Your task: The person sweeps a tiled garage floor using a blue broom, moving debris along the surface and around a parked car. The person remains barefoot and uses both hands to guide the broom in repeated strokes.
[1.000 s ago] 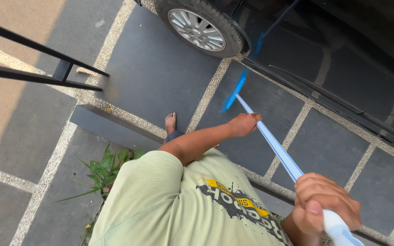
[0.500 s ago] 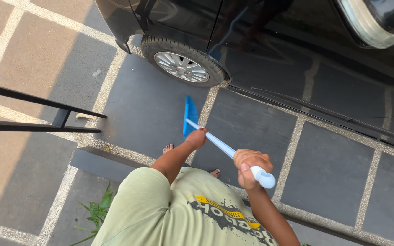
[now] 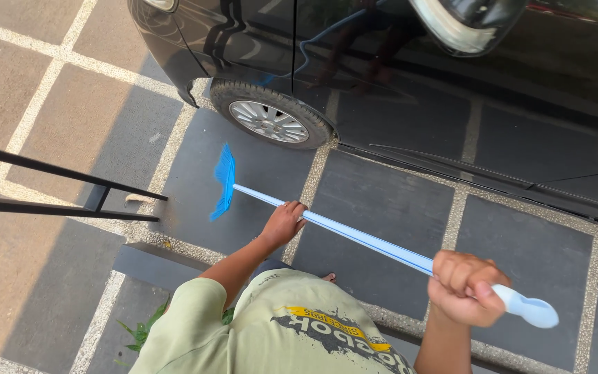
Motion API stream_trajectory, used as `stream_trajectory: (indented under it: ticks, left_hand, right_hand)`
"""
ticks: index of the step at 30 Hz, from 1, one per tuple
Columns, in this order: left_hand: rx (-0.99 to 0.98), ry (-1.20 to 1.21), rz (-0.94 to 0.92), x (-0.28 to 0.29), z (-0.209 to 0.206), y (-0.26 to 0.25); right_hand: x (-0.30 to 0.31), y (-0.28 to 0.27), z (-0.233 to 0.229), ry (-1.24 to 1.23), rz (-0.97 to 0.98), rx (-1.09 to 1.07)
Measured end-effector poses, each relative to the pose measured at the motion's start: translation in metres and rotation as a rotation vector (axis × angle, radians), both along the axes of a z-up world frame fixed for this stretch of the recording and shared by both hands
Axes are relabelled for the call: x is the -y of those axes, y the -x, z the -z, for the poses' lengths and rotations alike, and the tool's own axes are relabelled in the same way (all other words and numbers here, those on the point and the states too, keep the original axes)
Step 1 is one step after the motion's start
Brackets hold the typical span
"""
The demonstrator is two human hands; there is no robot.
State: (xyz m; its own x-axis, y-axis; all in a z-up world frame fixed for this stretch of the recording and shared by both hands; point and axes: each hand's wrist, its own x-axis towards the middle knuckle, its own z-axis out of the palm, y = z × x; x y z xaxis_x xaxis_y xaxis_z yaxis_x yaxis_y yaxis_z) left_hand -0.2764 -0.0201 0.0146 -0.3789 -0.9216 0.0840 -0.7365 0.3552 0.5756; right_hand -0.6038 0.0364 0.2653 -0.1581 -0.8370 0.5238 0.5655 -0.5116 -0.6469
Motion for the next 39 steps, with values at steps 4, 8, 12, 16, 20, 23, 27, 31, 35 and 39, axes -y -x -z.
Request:
stream_trajectory:
  ticks: [4, 8, 12, 16, 20, 23, 27, 31, 35, 39]
  left_hand:
    - [-0.015, 0.108, 0.159, -0.012, -0.010, 0.069]
    - [0.009, 0.108, 0.306, -0.023, -0.009, 0.157]
    - [-0.059, 0.072, 0.436, -0.029, -0.008, 0.247]
    - [-0.063, -0.001, 0.626, -0.034, -0.016, 0.329]
    - [-0.117, -0.201, 0.813, -0.037, -0.032, 0.407]
    - [-0.247, -0.182, 0.931, -0.045, -0.041, 0.449]
    - [-0.327, -0.168, 0.943, -0.042, -0.035, 0.477]
    - [-0.328, -0.345, 0.944, -0.031, -0.011, 0.479]
    - [-0.301, -0.459, 0.895, -0.010, 0.021, 0.464]
    - [-0.250, -0.506, 0.761, 0.008, 0.051, 0.404]
  right_hand:
    - [-0.044, 0.074, -0.015, -0.027, 0.154, -0.010]
    - [-0.085, 0.143, -0.049, -0.047, 0.156, -0.338]
    - [-0.142, 0.205, -0.066, -0.083, 0.224, -0.642]
    - [-0.189, 0.286, -0.069, -0.084, 0.234, -1.233]
    - [-0.204, 0.334, -0.052, -0.215, 0.225, -1.444]
    - [-0.186, 0.327, -0.058, -0.179, 0.169, -1.539]
    - [-0.153, 0.250, -0.090, -0.340, 0.352, -1.215]
    - [-0.092, 0.157, -0.090, -0.388, 0.690, -1.022]
    - [-0.014, 0.126, -0.048, -0.171, 0.850, -1.031]
    - [0.016, 0.117, -0.011, -0.294, 0.722, -0.948]
